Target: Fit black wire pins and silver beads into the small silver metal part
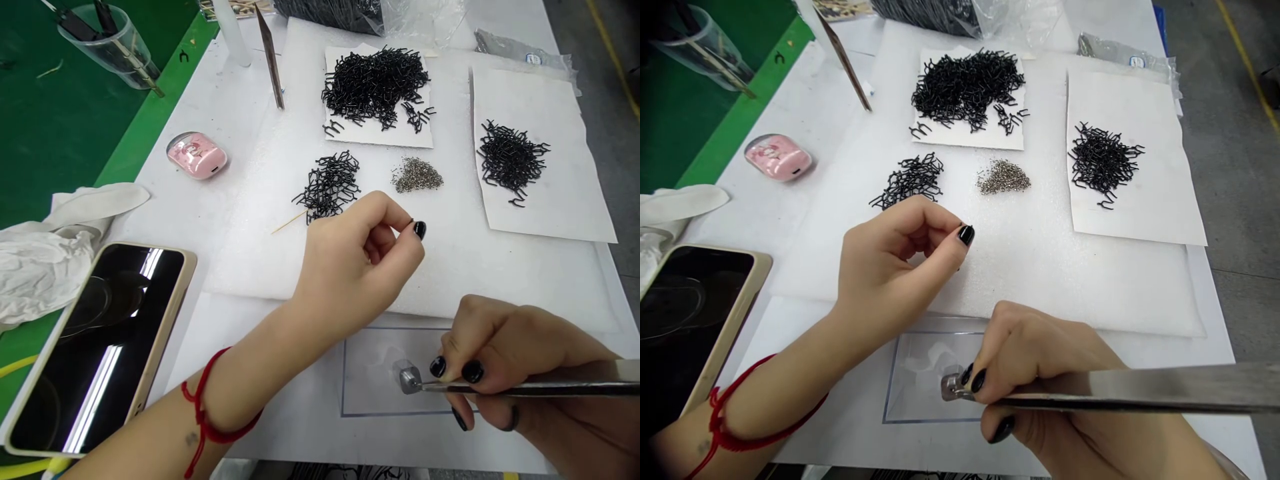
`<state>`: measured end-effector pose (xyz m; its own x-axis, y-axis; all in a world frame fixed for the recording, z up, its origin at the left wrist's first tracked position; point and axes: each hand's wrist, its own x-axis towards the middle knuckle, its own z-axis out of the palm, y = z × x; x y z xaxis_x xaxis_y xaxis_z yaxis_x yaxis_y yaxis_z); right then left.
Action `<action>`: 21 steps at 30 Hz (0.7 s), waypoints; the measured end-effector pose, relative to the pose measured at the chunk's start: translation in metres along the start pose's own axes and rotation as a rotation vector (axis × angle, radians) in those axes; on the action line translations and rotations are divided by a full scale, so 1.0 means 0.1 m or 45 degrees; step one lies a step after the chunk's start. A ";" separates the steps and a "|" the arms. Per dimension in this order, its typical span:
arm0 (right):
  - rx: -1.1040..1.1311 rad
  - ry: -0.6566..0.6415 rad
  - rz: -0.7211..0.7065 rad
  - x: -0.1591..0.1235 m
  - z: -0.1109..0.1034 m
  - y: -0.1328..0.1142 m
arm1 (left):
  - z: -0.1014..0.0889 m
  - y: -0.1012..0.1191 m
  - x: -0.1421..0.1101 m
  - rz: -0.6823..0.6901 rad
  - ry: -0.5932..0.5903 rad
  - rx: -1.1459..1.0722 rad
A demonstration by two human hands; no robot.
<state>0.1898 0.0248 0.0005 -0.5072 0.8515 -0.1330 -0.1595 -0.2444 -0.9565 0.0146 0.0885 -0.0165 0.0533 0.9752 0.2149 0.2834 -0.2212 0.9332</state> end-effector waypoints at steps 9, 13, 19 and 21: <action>-0.142 -0.057 -0.040 -0.04 -0.03 -0.01 | 0.00 -0.02 0.00 0.011 -0.004 -0.002; -0.155 -0.014 -0.018 -0.03 -0.02 -0.02 | 0.01 -0.02 0.01 0.013 -0.013 -0.008; -0.198 -0.024 -0.012 -0.04 -0.02 -0.04 | 0.00 -0.02 0.02 0.001 -0.007 0.004; -0.212 -0.025 0.004 -0.04 -0.02 -0.04 | 0.00 -0.03 0.01 0.002 -0.008 0.007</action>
<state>0.1944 0.0229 0.0048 -0.5242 0.8413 -0.1321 -0.0164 -0.1651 -0.9861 0.0142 0.0903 -0.0187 0.0599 0.9750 0.2141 0.2884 -0.2223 0.9314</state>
